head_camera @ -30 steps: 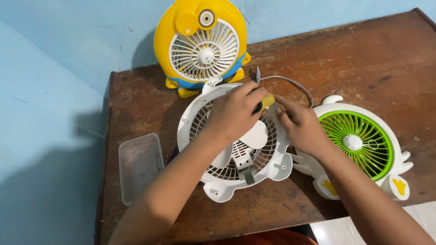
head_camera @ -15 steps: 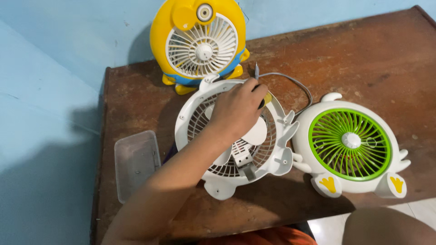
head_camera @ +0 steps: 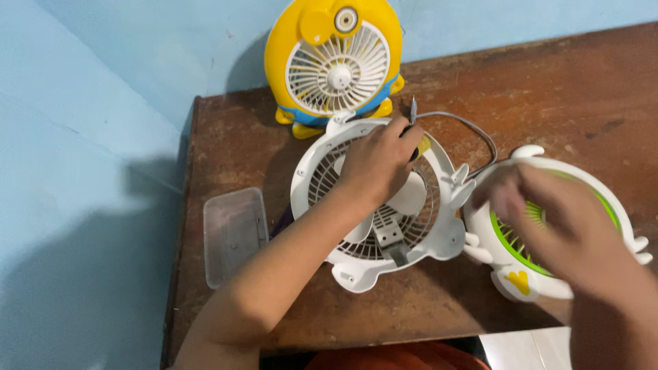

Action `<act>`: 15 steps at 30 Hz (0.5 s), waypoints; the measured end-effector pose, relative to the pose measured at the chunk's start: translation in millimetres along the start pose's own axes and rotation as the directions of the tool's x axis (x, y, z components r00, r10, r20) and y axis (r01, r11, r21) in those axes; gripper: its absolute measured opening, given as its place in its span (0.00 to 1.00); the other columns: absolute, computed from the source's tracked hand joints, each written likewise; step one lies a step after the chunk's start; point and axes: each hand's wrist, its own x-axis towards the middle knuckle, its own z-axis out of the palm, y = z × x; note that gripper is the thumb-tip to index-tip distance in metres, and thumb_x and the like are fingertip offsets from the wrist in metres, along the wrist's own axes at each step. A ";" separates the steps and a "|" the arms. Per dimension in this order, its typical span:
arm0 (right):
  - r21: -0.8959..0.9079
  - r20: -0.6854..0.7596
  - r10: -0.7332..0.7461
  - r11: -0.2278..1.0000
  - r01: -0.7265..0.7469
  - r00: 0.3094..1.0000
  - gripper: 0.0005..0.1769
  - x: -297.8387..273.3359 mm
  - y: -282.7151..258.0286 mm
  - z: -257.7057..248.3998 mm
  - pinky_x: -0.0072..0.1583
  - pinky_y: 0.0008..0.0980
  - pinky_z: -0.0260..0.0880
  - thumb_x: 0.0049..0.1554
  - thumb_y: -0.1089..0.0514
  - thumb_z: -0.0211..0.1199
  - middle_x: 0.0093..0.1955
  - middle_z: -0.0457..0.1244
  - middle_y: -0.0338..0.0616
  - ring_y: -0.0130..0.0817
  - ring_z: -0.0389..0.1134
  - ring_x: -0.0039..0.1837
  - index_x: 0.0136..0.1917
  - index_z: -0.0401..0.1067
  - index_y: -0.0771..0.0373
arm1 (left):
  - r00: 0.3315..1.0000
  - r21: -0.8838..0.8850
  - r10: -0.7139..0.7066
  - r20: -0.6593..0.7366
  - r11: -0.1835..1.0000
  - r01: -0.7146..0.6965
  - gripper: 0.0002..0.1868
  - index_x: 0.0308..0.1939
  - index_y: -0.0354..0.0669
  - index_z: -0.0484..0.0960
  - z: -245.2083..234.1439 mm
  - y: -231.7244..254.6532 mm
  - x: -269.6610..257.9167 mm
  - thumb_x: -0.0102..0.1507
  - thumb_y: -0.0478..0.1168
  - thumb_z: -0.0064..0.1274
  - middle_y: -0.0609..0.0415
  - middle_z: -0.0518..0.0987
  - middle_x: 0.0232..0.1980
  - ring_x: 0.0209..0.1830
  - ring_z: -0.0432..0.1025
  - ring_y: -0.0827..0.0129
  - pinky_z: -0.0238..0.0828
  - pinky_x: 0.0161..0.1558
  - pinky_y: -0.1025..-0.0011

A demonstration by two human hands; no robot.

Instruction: The person assembles a small electric fan by screwing the base, attaching the green front grille, wiping the white rear grille with a yellow cloth, and then joining the two halves together. The person uses a screwdriver and a cloth during the process.

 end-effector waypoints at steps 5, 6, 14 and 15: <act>-0.266 -0.262 0.366 0.862 -0.431 0.893 0.22 32.2 44.2 38.7 0.46 0.40 0.65 0.70 0.50 0.51 0.36 0.65 0.58 0.45 0.65 0.39 0.46 0.72 0.70 | 0.999 0.034 -0.035 -0.018 0.999 0.036 0.18 0.50 0.41 0.77 4.6 0.9 1.3 0.57 0.35 0.60 0.49 0.76 0.49 0.48 0.77 0.54 0.76 0.44 0.55; -0.231 -0.275 0.301 0.901 -0.366 0.913 0.20 29.7 49.4 42.8 0.47 0.39 0.65 0.71 0.50 0.50 0.38 0.66 0.56 0.43 0.66 0.41 0.48 0.73 0.68 | 0.999 0.027 -0.039 -0.009 0.999 0.039 0.17 0.50 0.41 0.77 5.6 0.6 0.8 0.57 0.35 0.59 0.48 0.76 0.49 0.47 0.77 0.53 0.75 0.44 0.55; 0.165 -0.087 0.503 0.859 -0.485 0.860 0.20 24.0 65.9 78.5 0.45 0.36 0.70 0.64 0.50 0.56 0.41 0.68 0.51 0.34 0.69 0.42 0.66 0.64 0.61 | 0.999 0.100 -0.003 -0.052 0.995 0.009 0.13 0.49 0.41 0.78 11.9 2.3 -0.9 0.60 0.32 0.51 0.48 0.76 0.49 0.48 0.76 0.54 0.76 0.43 0.58; 0.227 -0.117 0.478 0.866 -0.445 0.870 0.20 23.6 66.5 83.9 0.46 0.34 0.69 0.64 0.51 0.56 0.43 0.68 0.49 0.31 0.68 0.44 0.66 0.64 0.60 | 0.998 0.110 -0.033 -0.057 0.993 0.039 0.13 0.49 0.40 0.78 12.3 3.5 -1.9 0.60 0.32 0.51 0.47 0.76 0.49 0.48 0.76 0.54 0.76 0.43 0.59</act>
